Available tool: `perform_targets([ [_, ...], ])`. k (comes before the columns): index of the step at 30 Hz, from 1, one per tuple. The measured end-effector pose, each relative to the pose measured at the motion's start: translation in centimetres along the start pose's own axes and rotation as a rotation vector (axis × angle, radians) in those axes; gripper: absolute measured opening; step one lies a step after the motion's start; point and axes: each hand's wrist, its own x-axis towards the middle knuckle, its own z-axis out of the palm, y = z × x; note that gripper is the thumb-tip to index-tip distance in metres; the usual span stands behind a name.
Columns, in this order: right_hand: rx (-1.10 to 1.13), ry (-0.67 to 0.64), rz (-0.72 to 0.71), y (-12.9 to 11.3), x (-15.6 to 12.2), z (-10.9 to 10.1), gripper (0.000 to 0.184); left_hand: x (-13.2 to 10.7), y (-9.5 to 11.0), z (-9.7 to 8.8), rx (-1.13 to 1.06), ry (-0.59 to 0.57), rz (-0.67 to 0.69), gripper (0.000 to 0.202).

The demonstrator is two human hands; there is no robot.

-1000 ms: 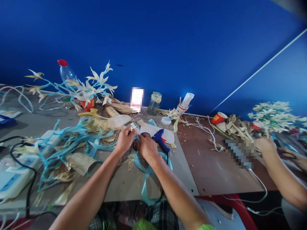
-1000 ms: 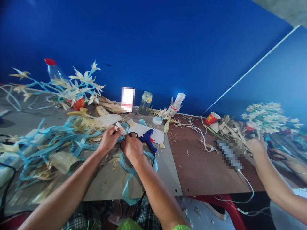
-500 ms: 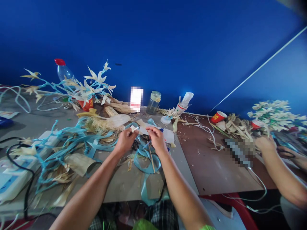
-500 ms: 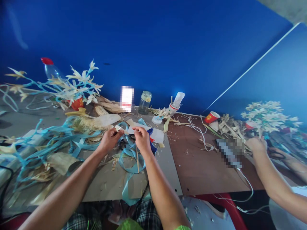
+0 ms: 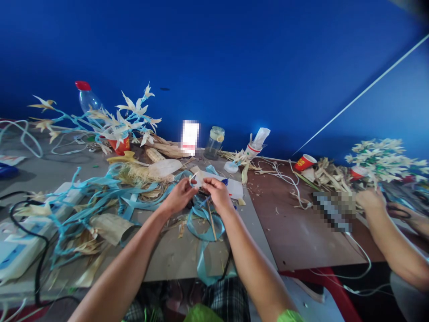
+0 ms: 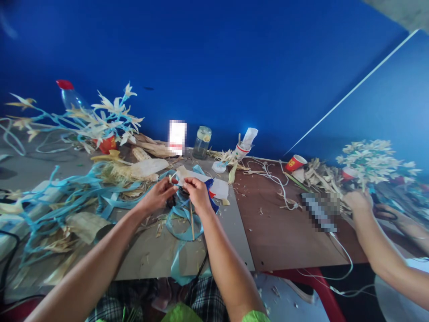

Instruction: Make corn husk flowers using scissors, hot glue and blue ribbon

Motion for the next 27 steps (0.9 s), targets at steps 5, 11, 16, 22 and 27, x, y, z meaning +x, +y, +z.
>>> perform_targets([
  [5, 0.266, 0.009, 0.100, -0.9, -0.2, -0.2, 0.017, -0.3, 0.1, 0.1, -0.309, -0.055, -0.066, 0.041],
  [11, 0.271, -0.004, 0.093, -1.4, -0.5, -0.1, 0.017, 0.0, 0.2, -0.1, -0.285, -0.051, -0.041, 0.033],
  [16, 0.348, 0.059, 0.054, -1.2, -0.4, 0.2, 0.020, -0.3, 0.3, 0.0, -0.120, -0.060, -0.002, 0.035],
  [22, 0.267, 0.103, 0.005, -0.6, -0.8, 0.9, 0.020, -0.1, -0.1, 0.2, -0.067, -0.059, 0.052, 0.031],
  [27, 0.196, 0.154, -0.047, -0.5, -1.2, 1.4, 0.020, 0.0, -0.1, 0.2, -0.072, -0.023, 0.047, 0.028],
])
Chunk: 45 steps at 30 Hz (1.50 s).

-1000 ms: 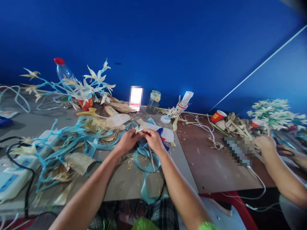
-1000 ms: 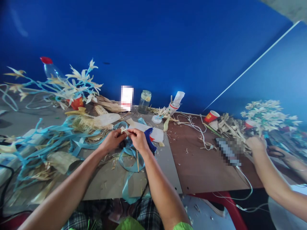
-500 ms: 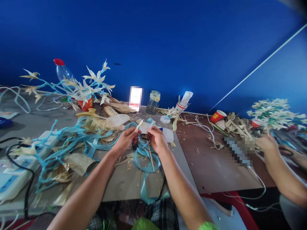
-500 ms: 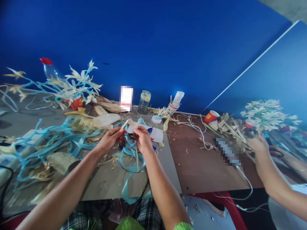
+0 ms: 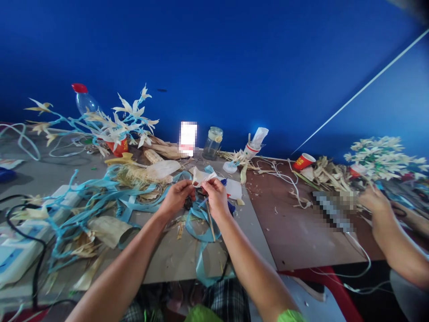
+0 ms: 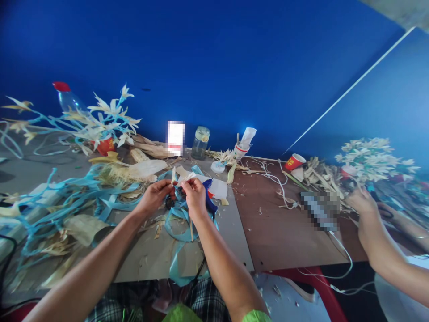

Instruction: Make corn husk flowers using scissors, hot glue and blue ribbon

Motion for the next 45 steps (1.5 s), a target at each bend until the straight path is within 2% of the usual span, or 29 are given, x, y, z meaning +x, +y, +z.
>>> perform_targets([
  [8, 0.028, 0.037, -0.021, 0.00, 0.03, 0.07, 0.020, -0.21, 0.30, 0.45, -0.150, -0.019, -0.021, 0.046],
  [18, 0.024, 0.032, 0.008, 0.02, -0.19, 0.28, 0.020, -0.15, 0.23, 0.85, -0.196, -0.027, -0.082, 0.037],
  [24, -0.027, 0.065, -0.002, -0.13, -0.09, 0.19, 0.019, -0.06, -0.10, 0.85, -0.198, -0.043, -0.070, 0.036],
  [29, -0.006, 0.043, 0.016, -0.14, -0.28, 0.29, 0.019, -0.08, -0.19, 0.88, -0.231, -0.068, -0.069, 0.036],
  [39, 0.051, 0.020, 0.024, 0.22, -0.35, 0.46, 0.019, 0.01, 0.12, 0.84, -0.260, -0.030, -0.078, 0.032],
  [45, 0.039, 0.006, 0.048, 0.39, -0.23, 0.24, 0.019, 0.02, -0.29, 0.72, -0.286, -0.080, -0.092, 0.030],
])
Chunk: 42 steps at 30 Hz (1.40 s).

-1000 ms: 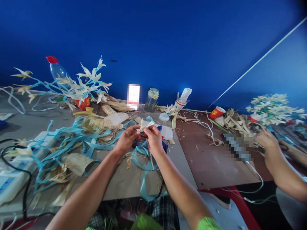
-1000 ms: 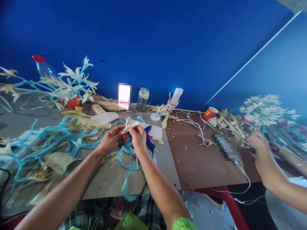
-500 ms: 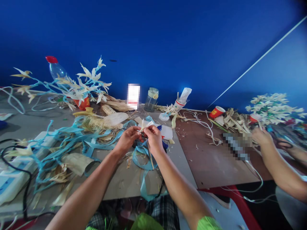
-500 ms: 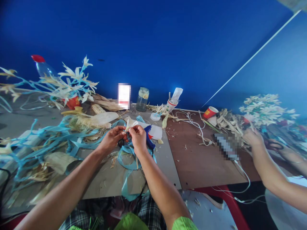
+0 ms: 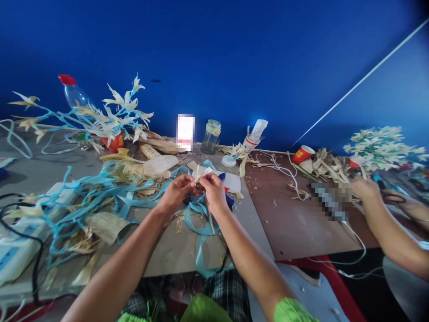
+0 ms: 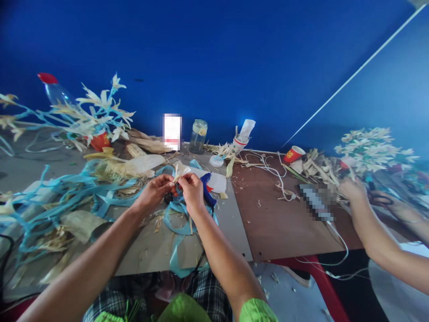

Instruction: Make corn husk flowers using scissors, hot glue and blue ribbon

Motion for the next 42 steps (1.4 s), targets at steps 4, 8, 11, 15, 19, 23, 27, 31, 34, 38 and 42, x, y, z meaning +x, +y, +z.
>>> perform_targets([
  [4, -0.004, -0.013, 0.014, 0.0, -0.1, 0.0, 0.020, 0.0, -0.2, -0.2, -0.035, -0.010, -0.006, 0.029],
  [8, -0.013, -0.021, 0.015, -0.1, -0.2, 0.1, 0.019, 0.1, -0.5, -0.4, -0.095, 0.011, -0.024, 0.028],
  [11, -0.019, -0.022, 0.016, -0.1, -0.2, 0.1, 0.018, 0.1, -0.5, -0.4, -0.116, 0.018, -0.038, 0.029],
  [15, 0.010, -0.036, 0.042, -0.1, -0.2, 0.2, 0.018, 0.0, -0.2, -0.1, -0.118, 0.036, -0.037, 0.029],
  [19, 0.063, -0.061, 0.045, -0.5, -0.4, 0.3, 0.019, -0.1, 0.2, 0.1, -0.118, 0.048, -0.027, 0.029],
  [23, 0.043, -0.050, -0.013, -0.6, -0.6, 0.2, 0.019, -0.1, 0.3, -0.1, -0.126, 0.090, -0.016, 0.030],
  [27, -0.018, -0.030, -0.071, -0.3, -0.2, -0.1, 0.018, 0.1, 0.5, -0.5, -0.172, 0.141, -0.047, 0.032],
  [31, -0.266, -0.024, -0.172, -0.1, 0.0, -0.6, 0.014, 0.2, 0.6, -0.8, -0.254, 0.163, -0.065, 0.032],
  [34, -0.579, -0.087, -0.384, -0.3, -0.3, -0.7, 0.008, 0.3, 0.7, -1.0, -0.263, 0.164, -0.060, 0.030],
  [38, -0.796, -0.173, -0.542, -0.3, -0.5, -0.8, 0.009, 0.4, 0.7, -1.3, -0.246, 0.189, -0.064, 0.028],
  [42, -0.958, -0.086, -0.587, -0.5, 0.5, -1.8, 0.013, 0.5, 0.7, -1.5, -0.257, 0.196, -0.066, 0.029],
])
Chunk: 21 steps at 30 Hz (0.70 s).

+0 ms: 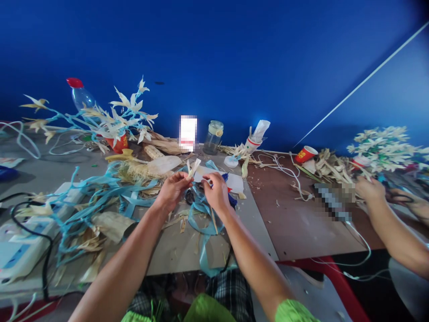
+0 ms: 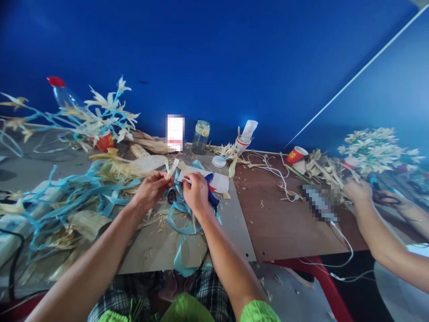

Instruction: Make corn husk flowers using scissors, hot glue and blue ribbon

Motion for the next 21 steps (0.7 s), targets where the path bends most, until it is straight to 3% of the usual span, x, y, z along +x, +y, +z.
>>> perform_targets([
  [4, -0.281, 0.068, 0.180, 1.9, 1.0, -2.1, 0.023, 0.0, 0.2, 0.0, -0.030, 0.002, 0.016, 0.030],
  [8, -0.471, -0.061, 0.363, 3.6, 1.4, -3.9, 0.042, 0.0, 0.4, 0.0, -0.035, 0.005, 0.029, 0.029],
  [13, -0.488, -0.206, 0.404, 5.2, 0.9, -4.4, 0.065, 0.1, 0.6, -0.3, -0.072, 0.013, 0.053, 0.026],
  [18, -0.533, -0.298, 0.451, 5.4, 0.8, -4.5, 0.065, 0.2, 0.6, -0.6, -0.124, 0.000, 0.070, 0.023],
  [21, -0.518, -0.283, 0.438, 5.2, 0.9, -4.6, 0.068, 0.2, 0.7, -0.5, -0.121, 0.011, 0.070, 0.024],
])
